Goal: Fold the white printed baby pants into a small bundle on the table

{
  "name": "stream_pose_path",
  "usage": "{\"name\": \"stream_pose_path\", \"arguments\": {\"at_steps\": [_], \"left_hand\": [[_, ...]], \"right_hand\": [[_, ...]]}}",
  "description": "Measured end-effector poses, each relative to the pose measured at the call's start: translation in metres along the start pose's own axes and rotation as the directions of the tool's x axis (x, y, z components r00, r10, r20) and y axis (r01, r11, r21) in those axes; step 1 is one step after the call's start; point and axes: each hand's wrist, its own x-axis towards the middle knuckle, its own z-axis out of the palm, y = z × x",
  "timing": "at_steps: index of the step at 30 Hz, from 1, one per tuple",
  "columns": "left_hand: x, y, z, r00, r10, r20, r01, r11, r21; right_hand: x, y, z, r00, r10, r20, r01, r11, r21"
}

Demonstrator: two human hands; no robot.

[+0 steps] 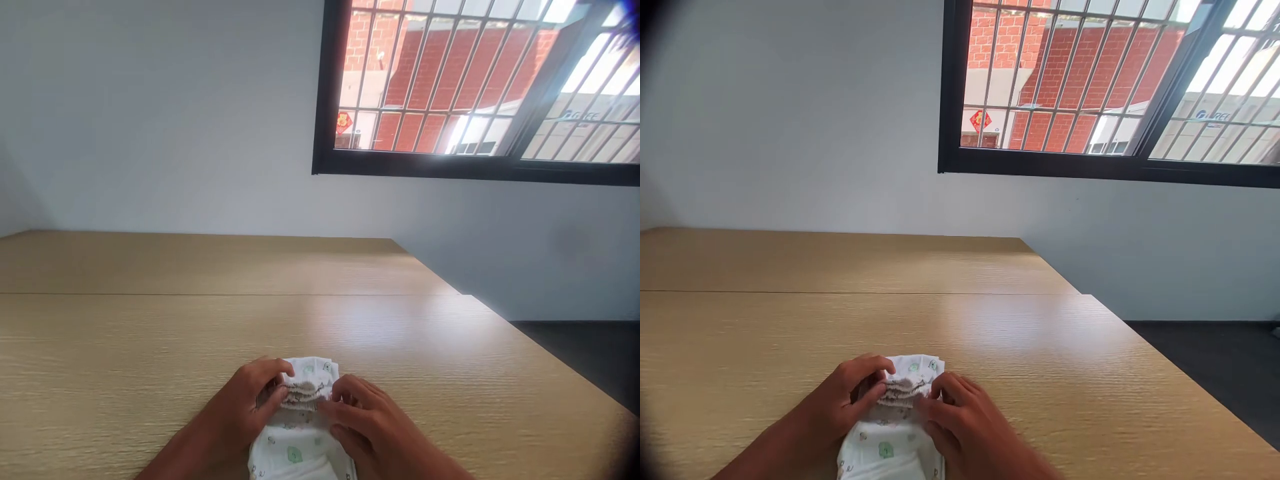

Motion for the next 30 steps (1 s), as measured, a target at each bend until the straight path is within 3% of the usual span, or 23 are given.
{"name": "stream_pose_path", "arguments": {"at_steps": [4, 8, 12, 14, 18, 21, 23, 25, 27, 30], "left_hand": [[-0.004, 0.0, 0.006, 0.998, 0.044, 0.046, -0.042, 0.998, -0.047], [-0.001, 0.0, 0.008, 0.977, 0.149, 0.153, -0.155, 0.988, 0.027], [0.0, 0.005, 0.008, 0.994, 0.107, 0.022, -0.109, 0.99, 0.086], [0.002, 0.006, 0.008, 0.996, 0.085, 0.006, -0.085, 0.988, 0.131], [0.015, 0.008, 0.008, 0.975, 0.131, 0.182, -0.189, 0.916, 0.353], [0.029, 0.014, 0.003, 0.947, 0.141, 0.288, -0.264, 0.854, 0.449], [0.036, 0.024, -0.008, 0.957, 0.137, 0.255, -0.254, 0.821, 0.512], [0.039, 0.04, -0.026, 0.975, 0.136, 0.173, -0.213, 0.784, 0.583], [0.036, 0.061, -0.048, 0.987, 0.138, 0.087, -0.163, 0.782, 0.602], [0.022, 0.095, -0.077, 0.983, 0.181, -0.003, -0.145, 0.799, 0.584]], "right_hand": [[0.0, -0.001, 0.004, 1.0, 0.021, 0.003, -0.021, 0.992, -0.125], [0.002, 0.01, 0.018, 0.993, -0.046, -0.113, 0.017, 0.97, -0.242], [0.004, 0.028, 0.031, 0.945, -0.23, -0.233, 0.125, 0.911, -0.393], [0.006, 0.037, 0.036, 0.921, -0.296, -0.252, 0.163, 0.883, -0.44], [0.011, 0.053, 0.048, 0.881, -0.368, -0.295, 0.189, 0.848, -0.495], [0.012, 0.062, 0.051, 0.889, -0.376, -0.26, 0.184, 0.815, -0.55], [0.011, 0.063, 0.039, 0.901, -0.375, -0.217, 0.186, 0.786, -0.589], [0.009, 0.057, 0.012, 0.926, -0.323, -0.195, 0.148, 0.786, -0.6], [0.008, 0.041, -0.027, 0.965, -0.181, -0.191, 0.048, 0.836, -0.546], [0.005, 0.001, -0.091, 0.96, -0.093, -0.263, -0.011, 0.93, -0.368]]}}
